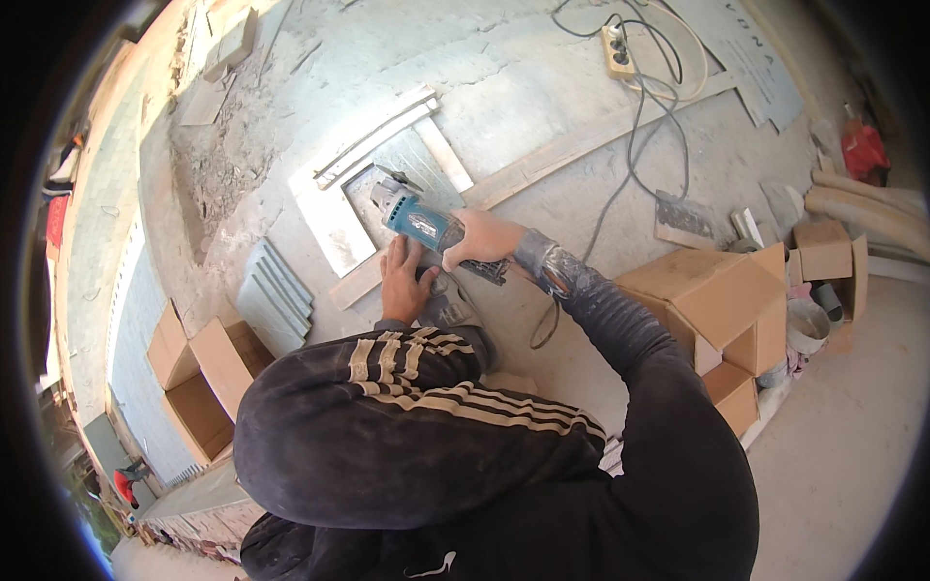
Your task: The person uses a power grinder to smooth the edge of a tile and then packs tiles into cardboard boxes.
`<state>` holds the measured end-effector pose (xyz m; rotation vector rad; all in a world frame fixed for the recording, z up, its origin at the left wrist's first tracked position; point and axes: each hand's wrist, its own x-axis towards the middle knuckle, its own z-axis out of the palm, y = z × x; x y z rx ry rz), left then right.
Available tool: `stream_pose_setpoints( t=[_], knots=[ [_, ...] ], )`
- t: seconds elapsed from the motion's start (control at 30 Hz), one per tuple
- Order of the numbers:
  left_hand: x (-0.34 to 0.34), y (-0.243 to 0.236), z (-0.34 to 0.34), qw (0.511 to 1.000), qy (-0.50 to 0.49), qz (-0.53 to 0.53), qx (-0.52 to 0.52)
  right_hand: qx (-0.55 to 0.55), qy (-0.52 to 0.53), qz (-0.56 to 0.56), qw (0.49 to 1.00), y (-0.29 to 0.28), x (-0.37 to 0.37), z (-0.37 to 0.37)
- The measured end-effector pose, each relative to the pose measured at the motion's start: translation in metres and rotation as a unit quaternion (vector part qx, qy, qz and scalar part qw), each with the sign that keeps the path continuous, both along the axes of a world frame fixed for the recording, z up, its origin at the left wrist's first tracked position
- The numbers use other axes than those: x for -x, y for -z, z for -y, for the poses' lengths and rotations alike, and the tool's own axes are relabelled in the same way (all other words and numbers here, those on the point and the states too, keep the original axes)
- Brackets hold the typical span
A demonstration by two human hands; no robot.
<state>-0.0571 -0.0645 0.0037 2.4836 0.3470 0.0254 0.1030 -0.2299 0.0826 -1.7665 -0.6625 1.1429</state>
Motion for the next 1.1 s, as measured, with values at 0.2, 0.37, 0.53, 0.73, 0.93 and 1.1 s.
stream_pose_setpoints(
  t=[0.2, 0.37, 0.53, 0.73, 0.93, 1.1],
  knots=[
    [-0.002, -0.006, 0.000, 1.000, -0.002, 0.006, 0.010, 0.041, -0.080, 0.020, 0.996, 0.017, -0.032, -0.027],
    [-0.002, -0.009, 0.001, 1.000, -0.002, 0.004, 0.004, 0.048, -0.091, 0.011, 0.995, 0.018, -0.040, -0.031],
    [-0.002, -0.009, 0.000, 1.000, 0.004, 0.004, 0.004, 0.051, -0.103, 0.024, 0.993, 0.022, -0.042, -0.022],
    [-0.001, -0.007, 0.001, 1.000, 0.004, 0.002, 0.008, 0.044, -0.080, 0.013, 0.996, 0.010, -0.034, 0.013],
    [-0.001, -0.005, 0.000, 1.000, 0.008, 0.006, 0.010, 0.082, -0.024, 0.003, 0.996, -0.013, -0.012, 0.058],
    [-0.007, -0.006, 0.002, 1.000, -0.023, -0.020, 0.006, 0.124, -0.003, -0.034, 0.992, -0.033, 0.006, 0.085]
  ],
)
